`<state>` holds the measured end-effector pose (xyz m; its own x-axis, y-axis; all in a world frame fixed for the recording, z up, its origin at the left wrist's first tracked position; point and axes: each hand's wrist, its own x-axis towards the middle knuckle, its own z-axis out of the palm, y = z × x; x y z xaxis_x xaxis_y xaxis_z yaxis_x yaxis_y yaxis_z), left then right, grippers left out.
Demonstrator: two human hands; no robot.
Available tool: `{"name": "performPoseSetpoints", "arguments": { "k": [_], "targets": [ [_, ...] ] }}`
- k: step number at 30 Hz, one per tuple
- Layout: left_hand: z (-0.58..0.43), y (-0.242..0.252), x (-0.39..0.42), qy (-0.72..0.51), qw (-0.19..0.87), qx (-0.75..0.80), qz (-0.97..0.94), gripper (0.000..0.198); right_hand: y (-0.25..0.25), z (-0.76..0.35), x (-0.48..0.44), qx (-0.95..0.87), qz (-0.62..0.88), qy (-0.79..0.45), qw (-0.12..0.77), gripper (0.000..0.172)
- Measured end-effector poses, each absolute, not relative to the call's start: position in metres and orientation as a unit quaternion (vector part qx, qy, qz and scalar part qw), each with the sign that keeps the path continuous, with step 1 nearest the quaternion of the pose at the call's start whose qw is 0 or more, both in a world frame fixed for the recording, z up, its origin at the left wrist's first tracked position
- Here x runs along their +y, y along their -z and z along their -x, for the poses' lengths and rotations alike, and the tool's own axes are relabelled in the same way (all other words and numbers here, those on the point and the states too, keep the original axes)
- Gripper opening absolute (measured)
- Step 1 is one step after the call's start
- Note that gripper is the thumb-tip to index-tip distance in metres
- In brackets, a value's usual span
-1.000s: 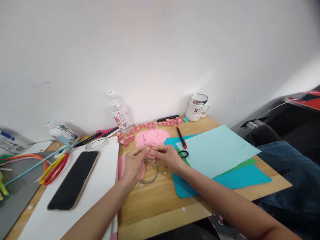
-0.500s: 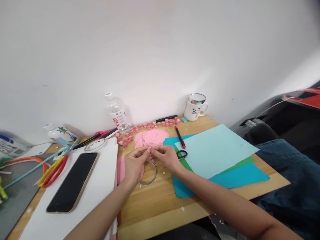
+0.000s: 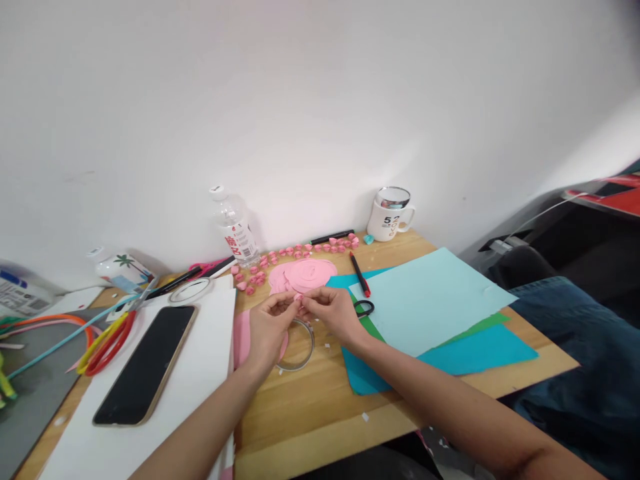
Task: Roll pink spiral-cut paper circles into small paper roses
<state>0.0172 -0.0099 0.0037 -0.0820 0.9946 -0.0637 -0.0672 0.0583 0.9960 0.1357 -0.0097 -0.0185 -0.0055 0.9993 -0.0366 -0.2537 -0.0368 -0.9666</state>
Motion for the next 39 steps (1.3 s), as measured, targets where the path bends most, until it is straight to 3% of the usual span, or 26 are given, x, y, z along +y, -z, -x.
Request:
{"name": "performPoseSetpoints", "arguments": {
  "k": [7,16,32,39],
  "targets": [
    [-0.0191,-0.0061,-0.0117,-0.509,0.540,0.496,-0.451,0.017,0.0182,-0.1350,-0.0089,-0.443,0.453,-0.530,0.564,0.017],
    [-0.0191,-0.0009,-0.0094,-0.516,0.541,0.503,-0.434,0.013,0.0238,-0.1342,-0.0133,-0.614,0.505,-0.303,0.526,0.012],
    [-0.0182,0.0021,-0.0076,-0.543,0.572,0.481,-0.383,0.019,0.0209,-0.1306,-0.0138,-0.526,0.475,-0.391,0.588,0.011],
    [-0.0184,0.0015,-0.0102,-0.527,0.547,0.501,-0.415,0.016,0.0180,-0.1310,-0.0142,-0.533,0.506,-0.396,0.551,0.009]
  ]
}}
